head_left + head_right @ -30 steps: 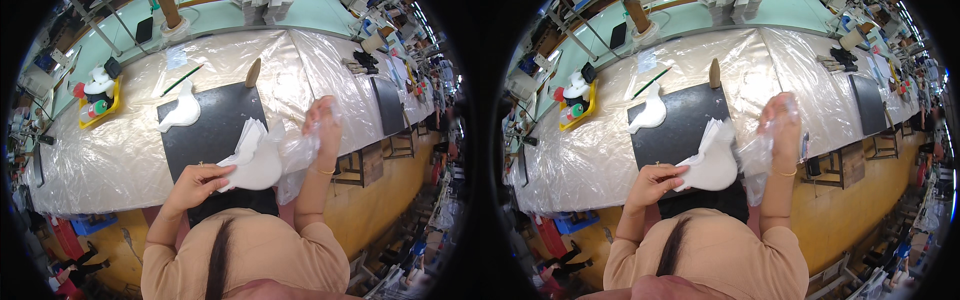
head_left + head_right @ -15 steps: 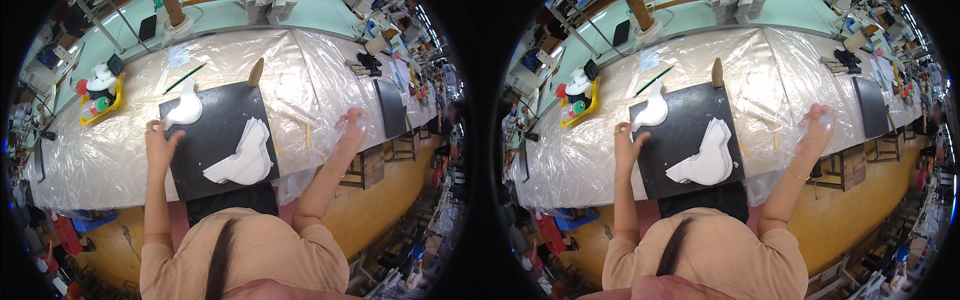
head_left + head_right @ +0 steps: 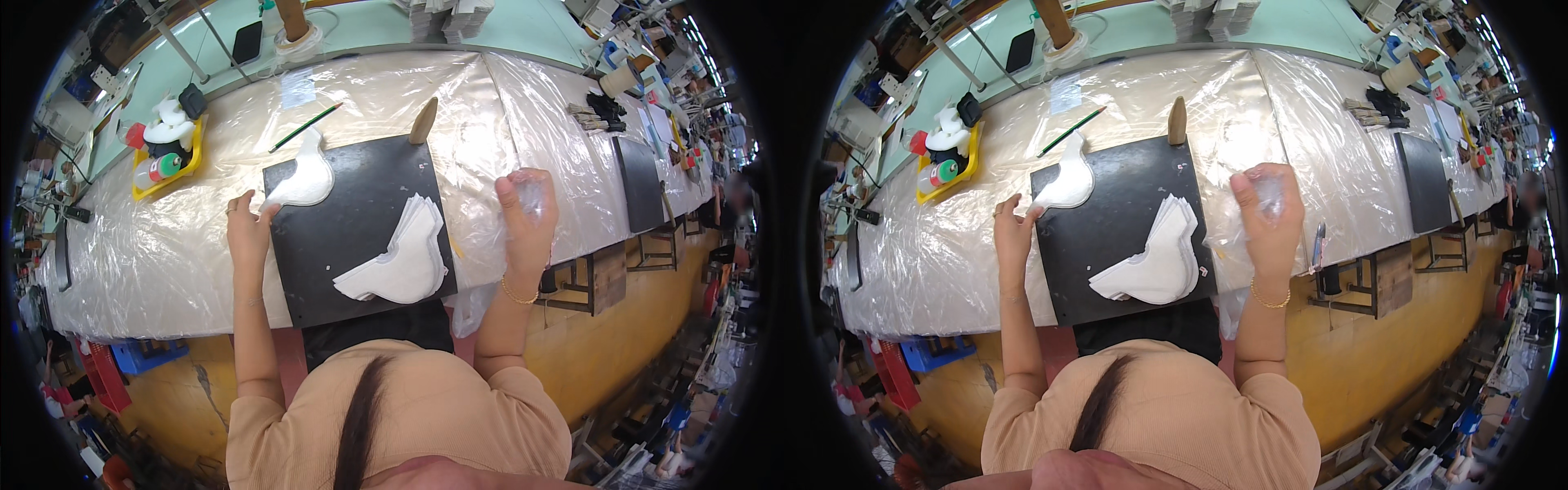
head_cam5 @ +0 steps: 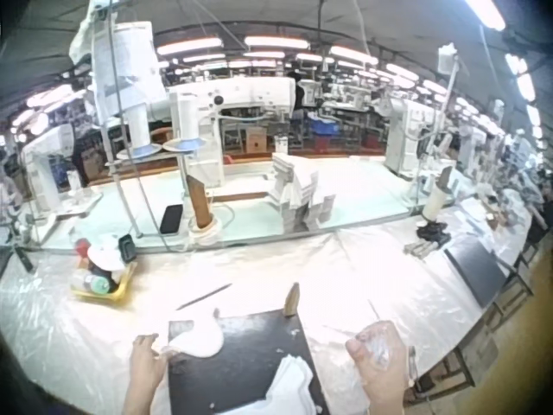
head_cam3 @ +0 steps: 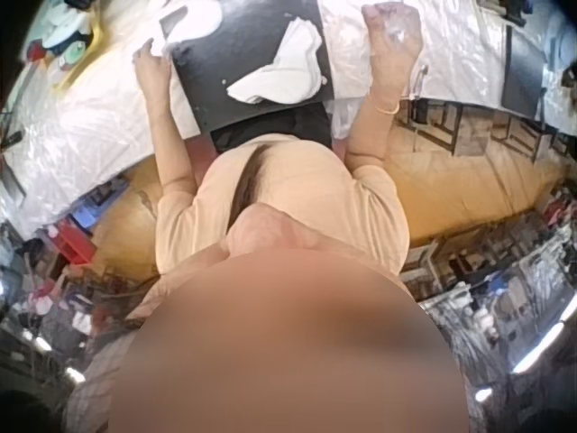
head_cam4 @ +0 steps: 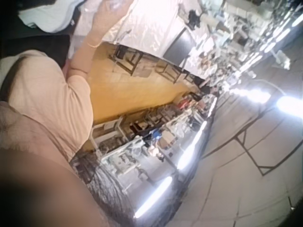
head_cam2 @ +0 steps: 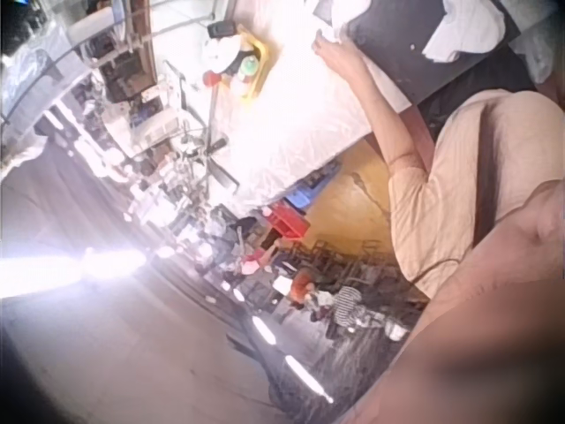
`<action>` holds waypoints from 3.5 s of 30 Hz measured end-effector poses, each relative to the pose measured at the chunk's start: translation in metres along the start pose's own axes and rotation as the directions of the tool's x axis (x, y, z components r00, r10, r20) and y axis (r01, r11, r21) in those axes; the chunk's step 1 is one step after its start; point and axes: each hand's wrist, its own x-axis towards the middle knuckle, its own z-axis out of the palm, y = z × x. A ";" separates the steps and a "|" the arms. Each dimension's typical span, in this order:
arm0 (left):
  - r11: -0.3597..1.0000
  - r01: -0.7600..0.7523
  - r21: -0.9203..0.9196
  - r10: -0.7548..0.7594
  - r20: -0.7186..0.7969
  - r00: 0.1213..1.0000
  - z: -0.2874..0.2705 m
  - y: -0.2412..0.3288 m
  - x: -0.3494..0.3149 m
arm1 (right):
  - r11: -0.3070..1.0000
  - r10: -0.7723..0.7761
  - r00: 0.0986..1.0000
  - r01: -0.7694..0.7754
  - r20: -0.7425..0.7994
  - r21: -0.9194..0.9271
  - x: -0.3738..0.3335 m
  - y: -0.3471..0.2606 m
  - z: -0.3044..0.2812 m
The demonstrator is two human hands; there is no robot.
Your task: The person repeatedly picks white fabric pieces from a stack, wraps each one in a clear plastic sheet, and places the wrapped items into a pile. The process is repeated for many pieces throughout the clip.
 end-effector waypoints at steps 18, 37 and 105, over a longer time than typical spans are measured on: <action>0.191 0.520 -0.833 0.130 0.546 0.828 -0.035 0.057 -0.031 | 0.988 -0.130 0.850 0.157 0.510 -0.010 -0.036 -0.023 0.072; 0.223 0.122 -0.967 0.402 0.205 0.892 -0.029 0.125 -0.080 | 0.959 -0.013 0.870 -0.129 0.493 0.253 -0.049 -0.019 0.084; 0.251 0.278 -0.927 0.271 0.344 0.899 -0.041 0.121 -0.069 | 0.992 -0.124 0.797 0.113 0.592 0.055 -0.038 -0.038 0.086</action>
